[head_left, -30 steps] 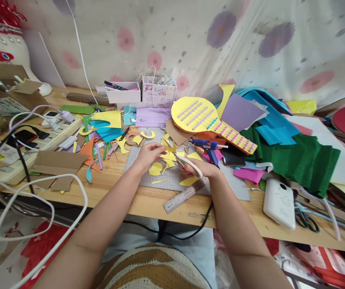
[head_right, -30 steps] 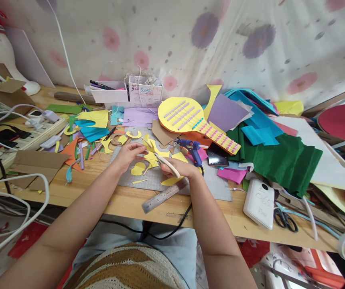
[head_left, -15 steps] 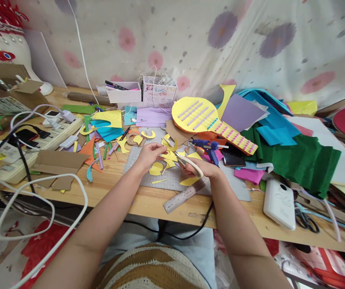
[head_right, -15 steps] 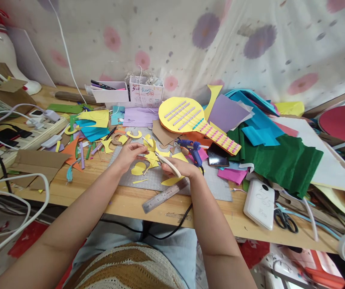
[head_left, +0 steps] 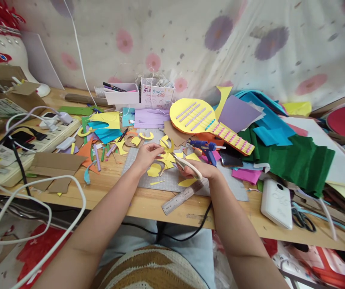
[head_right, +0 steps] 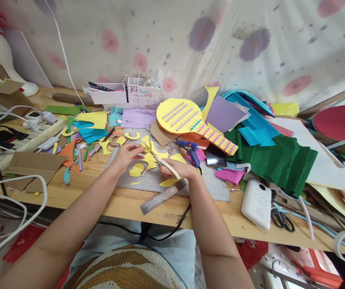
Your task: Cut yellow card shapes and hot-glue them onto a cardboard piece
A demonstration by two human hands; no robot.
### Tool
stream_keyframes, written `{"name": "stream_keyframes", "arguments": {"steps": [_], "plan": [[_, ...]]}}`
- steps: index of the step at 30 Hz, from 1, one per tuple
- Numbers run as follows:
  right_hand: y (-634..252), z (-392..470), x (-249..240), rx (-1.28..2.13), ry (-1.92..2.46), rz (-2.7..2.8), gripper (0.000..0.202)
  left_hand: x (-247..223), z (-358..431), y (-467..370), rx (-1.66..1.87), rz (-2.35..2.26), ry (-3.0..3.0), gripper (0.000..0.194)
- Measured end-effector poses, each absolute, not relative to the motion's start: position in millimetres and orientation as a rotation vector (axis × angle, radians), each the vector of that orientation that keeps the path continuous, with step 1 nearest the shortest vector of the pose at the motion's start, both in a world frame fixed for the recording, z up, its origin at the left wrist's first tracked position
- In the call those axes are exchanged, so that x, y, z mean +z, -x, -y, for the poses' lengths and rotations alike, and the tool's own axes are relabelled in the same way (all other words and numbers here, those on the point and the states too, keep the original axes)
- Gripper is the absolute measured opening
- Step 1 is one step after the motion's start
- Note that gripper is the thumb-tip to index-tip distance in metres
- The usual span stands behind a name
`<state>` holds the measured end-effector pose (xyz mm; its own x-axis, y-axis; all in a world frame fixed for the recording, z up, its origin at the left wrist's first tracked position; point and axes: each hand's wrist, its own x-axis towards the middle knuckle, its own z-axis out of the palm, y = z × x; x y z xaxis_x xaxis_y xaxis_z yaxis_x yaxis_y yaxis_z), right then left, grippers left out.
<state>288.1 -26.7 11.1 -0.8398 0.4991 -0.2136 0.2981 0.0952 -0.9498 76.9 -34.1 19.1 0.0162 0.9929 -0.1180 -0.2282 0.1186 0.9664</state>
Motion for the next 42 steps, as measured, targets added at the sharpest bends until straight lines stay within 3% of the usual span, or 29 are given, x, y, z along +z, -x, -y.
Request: {"name": "stream_keyframes", "arguments": {"steps": [26, 42], "plan": [[-288.4, 26.7, 13.0, 1.799, 0.879, 2.205, 0.054, 19.4, 34.0, -76.7, 1.191, -1.047, -0.862, 0.031], [-284.5, 26.5, 17.9, 1.587, 0.954, 2.398, 0.057, 15.6, 30.6, -77.1, 1.290, -1.054, -0.797, 0.021]]}}
